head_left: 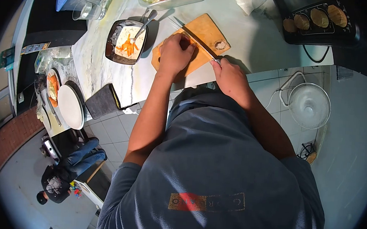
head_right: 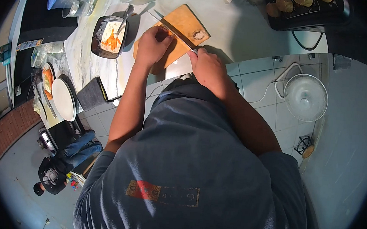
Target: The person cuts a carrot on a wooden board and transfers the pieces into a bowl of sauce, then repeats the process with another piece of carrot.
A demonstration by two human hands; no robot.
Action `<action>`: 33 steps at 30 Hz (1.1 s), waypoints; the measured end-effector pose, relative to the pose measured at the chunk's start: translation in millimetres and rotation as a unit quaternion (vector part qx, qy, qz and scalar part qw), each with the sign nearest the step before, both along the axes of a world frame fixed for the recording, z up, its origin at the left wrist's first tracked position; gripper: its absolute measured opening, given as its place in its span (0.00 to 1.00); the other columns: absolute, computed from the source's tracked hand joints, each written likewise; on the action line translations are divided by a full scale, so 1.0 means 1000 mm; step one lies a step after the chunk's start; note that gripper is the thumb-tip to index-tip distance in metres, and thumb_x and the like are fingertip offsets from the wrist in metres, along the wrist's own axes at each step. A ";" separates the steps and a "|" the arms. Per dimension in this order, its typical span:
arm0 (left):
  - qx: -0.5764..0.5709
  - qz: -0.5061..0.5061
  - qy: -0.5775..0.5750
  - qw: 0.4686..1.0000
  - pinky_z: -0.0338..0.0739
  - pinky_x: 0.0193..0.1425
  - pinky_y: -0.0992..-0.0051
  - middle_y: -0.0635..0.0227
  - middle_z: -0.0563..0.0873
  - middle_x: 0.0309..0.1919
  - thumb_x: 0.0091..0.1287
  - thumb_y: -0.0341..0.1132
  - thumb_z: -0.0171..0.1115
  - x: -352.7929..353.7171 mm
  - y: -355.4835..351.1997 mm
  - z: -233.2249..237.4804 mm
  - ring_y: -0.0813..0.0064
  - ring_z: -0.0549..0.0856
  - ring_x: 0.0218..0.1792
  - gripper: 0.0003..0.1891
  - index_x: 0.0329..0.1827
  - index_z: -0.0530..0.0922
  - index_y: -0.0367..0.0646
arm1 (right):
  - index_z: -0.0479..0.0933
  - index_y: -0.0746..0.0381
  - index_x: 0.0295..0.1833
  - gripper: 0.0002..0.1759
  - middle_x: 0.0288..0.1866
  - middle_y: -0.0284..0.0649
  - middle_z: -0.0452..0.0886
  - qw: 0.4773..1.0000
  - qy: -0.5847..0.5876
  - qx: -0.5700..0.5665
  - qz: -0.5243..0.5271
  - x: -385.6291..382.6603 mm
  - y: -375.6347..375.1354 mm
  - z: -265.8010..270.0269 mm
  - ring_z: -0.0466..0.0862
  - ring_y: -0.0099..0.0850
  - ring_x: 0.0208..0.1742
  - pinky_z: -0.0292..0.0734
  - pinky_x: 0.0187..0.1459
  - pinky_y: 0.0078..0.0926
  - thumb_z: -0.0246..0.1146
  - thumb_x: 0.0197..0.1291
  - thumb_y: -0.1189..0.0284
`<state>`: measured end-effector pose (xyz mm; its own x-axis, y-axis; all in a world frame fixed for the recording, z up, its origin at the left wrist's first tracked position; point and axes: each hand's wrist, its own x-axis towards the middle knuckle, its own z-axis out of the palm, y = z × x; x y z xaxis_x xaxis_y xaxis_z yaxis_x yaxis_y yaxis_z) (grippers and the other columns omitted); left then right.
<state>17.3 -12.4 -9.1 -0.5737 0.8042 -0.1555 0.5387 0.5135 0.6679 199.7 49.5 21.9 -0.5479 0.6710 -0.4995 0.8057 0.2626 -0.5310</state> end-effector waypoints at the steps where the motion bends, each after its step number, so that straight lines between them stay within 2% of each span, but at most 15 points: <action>1: 0.001 0.002 -0.007 1.000 0.73 0.56 0.60 0.56 0.85 0.40 0.56 0.41 0.72 0.000 0.000 0.002 0.54 0.82 0.48 0.16 0.41 0.83 0.39 | 0.77 0.67 0.44 0.26 0.39 0.59 0.84 1.000 -0.002 -0.004 -0.004 0.000 0.000 0.000 0.82 0.58 0.46 0.76 0.50 0.52 0.49 0.74 0.53; 6: 0.013 0.001 0.001 1.000 0.75 0.53 0.61 0.56 0.86 0.38 0.57 0.40 0.72 -0.001 -0.002 0.000 0.55 0.84 0.44 0.16 0.41 0.82 0.38 | 0.76 0.67 0.44 0.26 0.39 0.58 0.84 1.000 0.018 -0.003 -0.002 -0.004 0.002 -0.003 0.82 0.58 0.47 0.76 0.50 0.52 0.48 0.74 0.53; 8: 0.024 -0.022 -0.010 0.999 0.80 0.45 0.73 0.59 0.88 0.34 0.62 0.35 0.70 -0.004 -0.004 0.001 0.73 0.87 0.37 0.15 0.46 0.80 0.34 | 0.76 0.66 0.44 0.26 0.39 0.58 0.84 1.000 0.029 -0.007 0.001 -0.005 0.003 -0.003 0.82 0.58 0.47 0.75 0.50 0.53 0.48 0.74 0.53; 9: 0.023 -0.022 -0.009 0.999 0.80 0.45 0.73 0.59 0.88 0.34 0.62 0.35 0.70 -0.004 -0.004 0.005 0.73 0.87 0.37 0.15 0.46 0.80 0.34 | 0.76 0.66 0.44 0.26 0.39 0.58 0.84 0.999 0.036 -0.010 -0.002 -0.006 0.003 -0.001 0.82 0.58 0.47 0.75 0.50 0.53 0.48 0.74 0.53; 11: 0.034 0.027 -0.128 0.991 0.78 0.46 0.77 0.64 0.87 0.34 0.65 0.35 0.67 -0.007 -0.004 0.014 0.77 0.85 0.37 0.14 0.48 0.80 0.34 | 0.76 0.66 0.44 0.26 0.39 0.58 0.84 0.999 0.042 -0.014 -0.005 -0.008 0.002 -0.002 0.82 0.59 0.47 0.75 0.50 0.53 0.48 0.74 0.52; 14: 0.052 0.085 -0.159 0.982 0.77 0.48 0.74 0.61 0.88 0.36 0.67 0.39 0.63 -0.019 -0.002 -0.001 0.72 0.86 0.40 0.14 0.48 0.81 0.37 | 0.76 0.66 0.44 0.26 0.39 0.58 0.84 0.999 0.049 -0.012 0.004 -0.009 -0.003 -0.010 0.82 0.59 0.46 0.75 0.49 0.54 0.47 0.74 0.52; 16: 0.067 0.099 -0.183 0.976 0.77 0.48 0.75 0.62 0.88 0.36 0.69 0.42 0.62 -0.021 0.001 0.000 0.72 0.85 0.38 0.16 0.47 0.81 0.36 | 0.74 0.69 0.39 0.28 0.35 0.62 0.81 0.996 0.084 0.003 0.002 -0.010 -0.006 -0.013 0.80 0.62 0.43 0.73 0.46 0.55 0.47 0.74 0.52; 18: 0.000 0.133 -0.176 0.975 0.77 0.46 0.75 0.63 0.88 0.34 0.69 0.44 0.62 -0.021 0.006 0.007 0.73 0.84 0.35 0.17 0.45 0.81 0.36 | 0.74 0.69 0.39 0.28 0.35 0.62 0.82 0.997 0.079 -0.005 0.001 -0.010 -0.006 -0.011 0.80 0.62 0.43 0.73 0.46 0.55 0.47 0.74 0.52; 24: 0.012 0.109 -0.132 0.985 0.77 0.42 0.75 0.64 0.87 0.31 0.68 0.46 0.64 -0.014 0.009 0.016 0.76 0.83 0.32 0.18 0.42 0.81 0.35 | 0.74 0.69 0.39 0.28 0.35 0.61 0.82 0.998 0.069 -0.009 0.004 -0.011 -0.005 -0.009 0.81 0.61 0.42 0.73 0.46 0.54 0.47 0.74 0.52; 31: 0.018 0.108 -0.140 0.984 0.76 0.41 0.76 0.64 0.87 0.30 0.68 0.45 0.65 -0.015 0.011 0.016 0.76 0.82 0.31 0.17 0.40 0.81 0.35 | 0.74 0.68 0.41 0.27 0.36 0.60 0.82 0.998 0.055 -0.003 0.008 -0.011 -0.007 -0.012 0.81 0.61 0.42 0.74 0.46 0.55 0.47 0.74 0.52; 33: -0.012 0.110 -0.149 0.983 0.76 0.41 0.75 0.64 0.87 0.30 0.67 0.45 0.65 -0.018 0.011 0.015 0.75 0.82 0.31 0.17 0.40 0.82 0.35 | 0.74 0.68 0.41 0.27 0.36 0.60 0.82 0.998 0.055 -0.003 0.008 -0.012 -0.007 -0.011 0.81 0.60 0.42 0.74 0.46 0.55 0.47 0.74 0.53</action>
